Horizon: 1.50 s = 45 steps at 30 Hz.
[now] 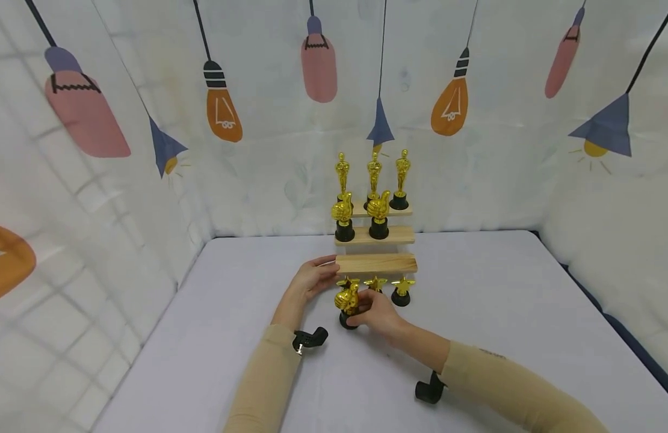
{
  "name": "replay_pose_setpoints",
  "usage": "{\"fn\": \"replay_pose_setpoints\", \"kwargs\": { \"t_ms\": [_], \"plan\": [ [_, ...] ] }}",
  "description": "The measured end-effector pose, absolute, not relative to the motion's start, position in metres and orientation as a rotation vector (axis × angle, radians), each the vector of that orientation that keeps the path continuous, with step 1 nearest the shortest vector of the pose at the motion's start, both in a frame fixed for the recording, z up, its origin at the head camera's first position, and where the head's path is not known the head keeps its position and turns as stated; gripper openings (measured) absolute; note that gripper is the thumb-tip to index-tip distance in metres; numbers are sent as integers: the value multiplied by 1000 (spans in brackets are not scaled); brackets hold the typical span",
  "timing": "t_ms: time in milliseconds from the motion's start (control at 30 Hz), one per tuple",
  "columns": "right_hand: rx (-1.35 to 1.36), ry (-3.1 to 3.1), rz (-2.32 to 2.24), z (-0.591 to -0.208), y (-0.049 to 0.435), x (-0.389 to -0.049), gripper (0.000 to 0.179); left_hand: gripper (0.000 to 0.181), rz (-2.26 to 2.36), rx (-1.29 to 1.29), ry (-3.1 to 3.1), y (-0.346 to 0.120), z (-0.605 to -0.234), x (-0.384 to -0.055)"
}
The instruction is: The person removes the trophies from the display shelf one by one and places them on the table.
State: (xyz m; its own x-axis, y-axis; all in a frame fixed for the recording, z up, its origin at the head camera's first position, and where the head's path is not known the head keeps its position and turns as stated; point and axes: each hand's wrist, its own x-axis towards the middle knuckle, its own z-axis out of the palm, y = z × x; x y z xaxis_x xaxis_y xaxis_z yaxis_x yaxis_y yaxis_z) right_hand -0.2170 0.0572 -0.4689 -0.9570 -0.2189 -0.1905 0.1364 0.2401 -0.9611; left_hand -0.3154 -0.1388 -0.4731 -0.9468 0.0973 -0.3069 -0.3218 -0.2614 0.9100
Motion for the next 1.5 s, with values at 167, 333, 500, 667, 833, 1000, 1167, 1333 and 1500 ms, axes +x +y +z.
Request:
{"fn": "replay_pose_setpoints", "kwargs": {
  "t_ms": [167, 333, 500, 667, 833, 1000, 1167, 1333, 1500],
  "plan": [
    [-98, 2280, -1758, -467, 56, -215, 52, 48, 2301, -281, 1703, -139, -474, -315],
    [-98, 2273, -1772, -469, 61, -211, 56, 47, 2307, -288, 1706, -139, -476, -315],
    [-96, 2232, -1836, -473, 72, -209, 50, 47, 2315, -283, 1707, -139, -477, -315],
    [-127, 2179, -1876, -469, 87, -203, 42, 47, 2314, -274, 1704, -138, -475, -316],
    [-133, 2164, -1918, -456, 99, -202, 29, 49, 2312, -254, 1706, -139, -470, -318],
    [-172, 2104, -1982, -443, 111, -206, 23, 49, 2309, -257, 1713, -139, -469, -317],
    [-243, 2097, -1984, -426, 123, -211, 24, 48, 2314, -271, 1699, -139, -474, -316],
    [-253, 2120, -2012, -407, 134, -220, 25, 48, 2330, -258, 1675, -138, -478, -316],
    [-227, 2109, -2076, -392, 146, -238, 28, 48, 2339, -259, 1682, -138, -479, -316]
  ]
}}
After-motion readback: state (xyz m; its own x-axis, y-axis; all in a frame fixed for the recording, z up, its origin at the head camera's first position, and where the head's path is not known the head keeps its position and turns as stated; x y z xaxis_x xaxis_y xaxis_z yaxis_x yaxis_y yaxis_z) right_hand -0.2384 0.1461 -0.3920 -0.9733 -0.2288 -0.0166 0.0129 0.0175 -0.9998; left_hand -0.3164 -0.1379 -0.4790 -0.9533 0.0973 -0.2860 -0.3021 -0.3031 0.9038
